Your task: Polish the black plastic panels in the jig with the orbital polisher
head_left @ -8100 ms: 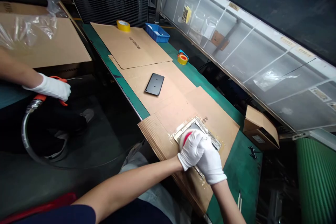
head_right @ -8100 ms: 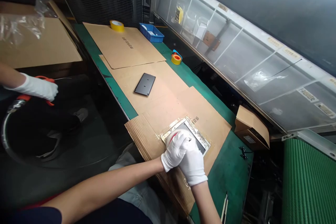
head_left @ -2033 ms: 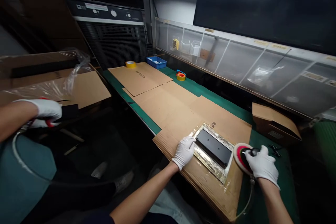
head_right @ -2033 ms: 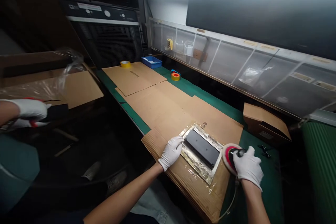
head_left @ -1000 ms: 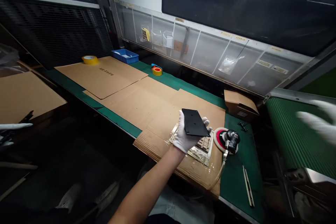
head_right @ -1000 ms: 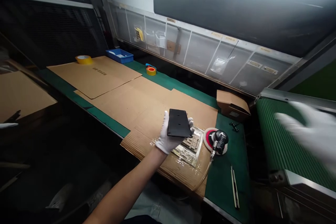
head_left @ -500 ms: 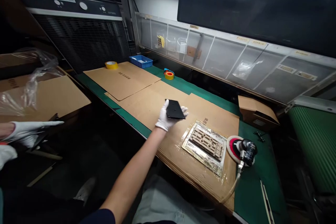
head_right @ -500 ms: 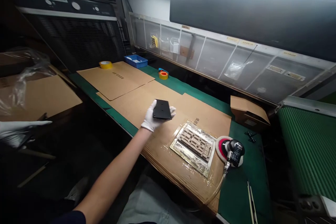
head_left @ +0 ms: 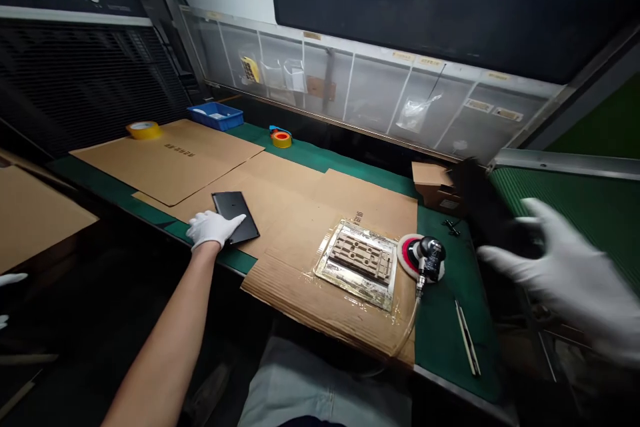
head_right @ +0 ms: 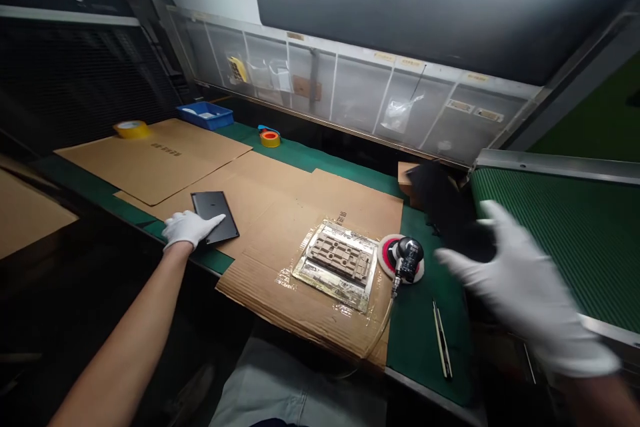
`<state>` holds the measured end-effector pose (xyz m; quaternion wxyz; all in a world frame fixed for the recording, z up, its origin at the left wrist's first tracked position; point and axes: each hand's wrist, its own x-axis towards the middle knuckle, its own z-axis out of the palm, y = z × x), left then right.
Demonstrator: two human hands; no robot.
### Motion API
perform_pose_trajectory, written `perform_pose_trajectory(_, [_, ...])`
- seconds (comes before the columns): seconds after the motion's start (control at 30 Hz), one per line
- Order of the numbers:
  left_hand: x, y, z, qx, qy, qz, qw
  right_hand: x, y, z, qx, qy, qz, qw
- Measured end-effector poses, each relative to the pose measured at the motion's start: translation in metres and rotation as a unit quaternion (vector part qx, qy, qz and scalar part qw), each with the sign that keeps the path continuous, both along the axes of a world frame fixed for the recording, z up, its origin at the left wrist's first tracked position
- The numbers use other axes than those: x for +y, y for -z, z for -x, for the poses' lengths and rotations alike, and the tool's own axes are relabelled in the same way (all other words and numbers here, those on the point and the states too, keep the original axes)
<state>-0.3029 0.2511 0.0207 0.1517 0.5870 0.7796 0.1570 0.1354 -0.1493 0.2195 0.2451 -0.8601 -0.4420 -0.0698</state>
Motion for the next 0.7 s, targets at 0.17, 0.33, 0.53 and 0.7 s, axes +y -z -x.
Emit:
perform_pose_trajectory(0.17, [-0.014,0.023,-0.01,0.072,0.017,0.021,0.997,0.028,0.095,0.066,0.115,-0.136,-0.053,0.983])
perform_pose_trajectory(0.33, [-0.02,0.015,-0.029,0.042,0.054,-0.027,0.997,0.016,0.138,0.113,0.195,-0.14,-0.026,0.97])
perform_pose_trajectory(0.53, [-0.156,-0.03,-0.12,-0.479,0.261,0.032,0.837,0.01,0.164,0.147,0.198,-0.053,-0.044,0.978])
perform_pose_trajectory(0.7, [-0.281,-0.034,-0.171,-0.725,0.167,0.255,0.618,-0.016,0.178,0.135,0.201,-0.125,-0.087,0.968])
